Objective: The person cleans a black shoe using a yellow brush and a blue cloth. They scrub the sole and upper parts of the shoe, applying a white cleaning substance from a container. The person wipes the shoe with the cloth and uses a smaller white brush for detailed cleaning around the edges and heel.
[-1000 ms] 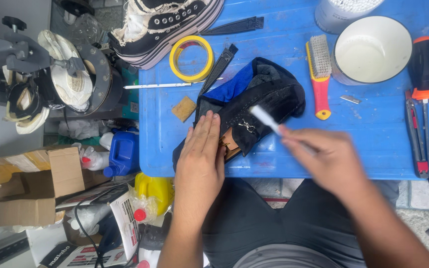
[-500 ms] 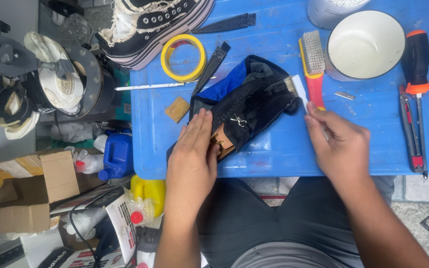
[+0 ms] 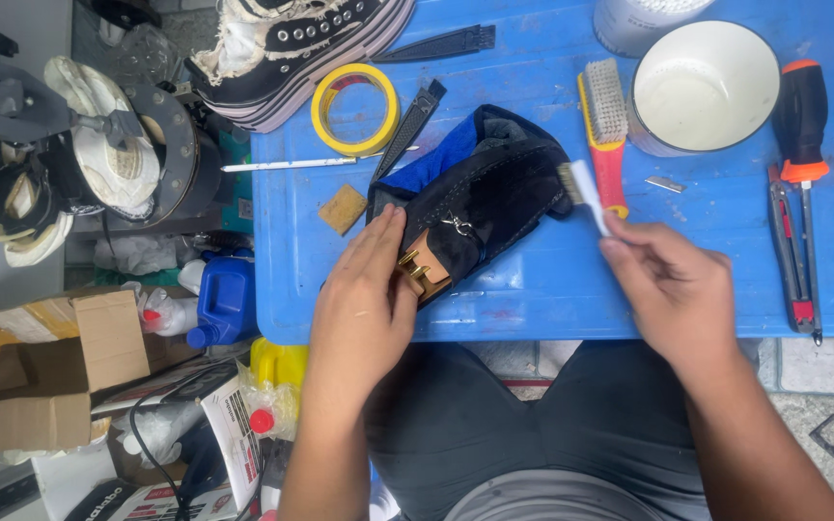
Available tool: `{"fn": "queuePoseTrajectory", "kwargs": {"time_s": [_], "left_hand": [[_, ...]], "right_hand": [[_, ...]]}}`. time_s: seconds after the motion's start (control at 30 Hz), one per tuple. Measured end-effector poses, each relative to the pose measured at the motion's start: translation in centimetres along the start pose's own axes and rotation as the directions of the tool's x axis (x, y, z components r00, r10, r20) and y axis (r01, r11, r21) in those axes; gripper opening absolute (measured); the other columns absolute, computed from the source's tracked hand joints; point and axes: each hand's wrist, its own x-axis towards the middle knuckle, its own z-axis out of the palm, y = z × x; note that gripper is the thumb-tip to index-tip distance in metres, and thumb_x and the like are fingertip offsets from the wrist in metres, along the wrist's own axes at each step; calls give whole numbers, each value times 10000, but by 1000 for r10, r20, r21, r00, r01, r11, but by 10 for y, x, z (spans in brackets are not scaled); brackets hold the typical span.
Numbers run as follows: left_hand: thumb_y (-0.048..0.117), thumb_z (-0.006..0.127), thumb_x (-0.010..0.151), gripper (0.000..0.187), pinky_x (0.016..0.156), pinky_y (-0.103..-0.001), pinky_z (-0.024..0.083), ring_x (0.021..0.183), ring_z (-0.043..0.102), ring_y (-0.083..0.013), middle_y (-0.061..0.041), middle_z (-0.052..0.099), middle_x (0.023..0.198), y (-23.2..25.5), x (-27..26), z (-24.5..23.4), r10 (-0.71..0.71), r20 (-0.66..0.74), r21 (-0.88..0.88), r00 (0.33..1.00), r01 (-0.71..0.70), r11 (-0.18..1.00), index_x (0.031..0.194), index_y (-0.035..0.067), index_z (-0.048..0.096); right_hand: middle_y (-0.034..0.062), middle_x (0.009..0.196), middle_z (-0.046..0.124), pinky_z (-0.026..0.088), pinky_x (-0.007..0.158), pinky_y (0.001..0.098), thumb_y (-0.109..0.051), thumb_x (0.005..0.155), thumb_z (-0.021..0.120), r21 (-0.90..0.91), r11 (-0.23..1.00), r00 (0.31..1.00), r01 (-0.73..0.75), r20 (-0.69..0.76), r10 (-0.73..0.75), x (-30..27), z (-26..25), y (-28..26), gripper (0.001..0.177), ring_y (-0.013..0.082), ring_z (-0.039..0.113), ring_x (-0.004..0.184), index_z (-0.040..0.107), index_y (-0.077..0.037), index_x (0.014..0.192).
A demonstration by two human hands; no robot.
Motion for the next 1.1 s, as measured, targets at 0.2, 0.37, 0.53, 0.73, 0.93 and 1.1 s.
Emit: {"fn": "queuePoseTrajectory", "kwargs": {"time_s": [0.2, 0.37, 0.53, 0.73, 0.93, 1.1], "left_hand": [[161, 720, 783, 744, 1067, -478, 436, 1253, 569, -438, -282, 610, 1328, -17, 15, -6, -37, 197, 82, 980, 21, 996, 1454, -40, 468], [270, 808, 731, 777, 968, -402, 500, 1161, 646, -354, -217, 667, 1252, -38, 57, -18, -186, 492, -13, 851, 220, 975, 1409, 31, 513], [328, 874, 664, 686, 895, -335, 546, 1021, 726, -250, -137, 757, 1120, -41, 81, -22, -219, 664, -22, 714, 312, 950, 1269, 81, 664], [314, 815, 772, 506, 883, -301, 528, 996, 710, -174, -80, 785, 1055, -49, 65, -21, -297, 660, -212, 690, 550, 808, 1197, 49, 743], [132, 820, 845, 566, 1067, -342, 441, 1223, 585, -212, -89, 632, 1254, -49, 42, -27, 153, 435, -600, 887, 159, 784, 1356, 32, 600], [-3, 771, 734, 635, 1137, -376, 432, 1303, 549, -302, -112, 559, 1283, -22, 63, -59, 411, 223, -299, 884, -339, 892, 1338, 78, 592]], "right_hand": [[69, 983, 704, 515, 755, 165, -3, 1080, 716, 55, 998, 997, 39, -76, -35, -1, -38, 11, 209, 35, 634, 827, 671, 64, 1273], [118, 1035, 693, 541, 806, 182, 37, 1120, 684, 215, 975, 996, 53, -88, -35, 10, -58, 20, 269, 87, 685, 899, 582, 120, 1354], [141, 1026, 697, 530, 750, 203, 55, 1120, 665, 162, 985, 997, 52, -57, -44, -2, -47, 29, 315, 104, 661, 861, 575, 109, 1417], [138, 1120, 664, 558, 771, 252, -11, 1127, 674, 434, 888, 983, 152, -163, -88, -31, -35, 43, 195, 130, 647, 850, 561, 71, 1263], [150, 835, 560, 388, 595, 260, -224, 1175, 583, 689, 724, 1000, 20, -30, 2, -38, -29, 57, 271, 130, 456, 625, 508, 20, 1082], [219, 1018, 560, 484, 742, 347, -352, 1227, 500, 775, 628, 996, -67, 91, -7, -33, -35, 50, 401, 198, 517, 765, 477, -34, 984]]}}
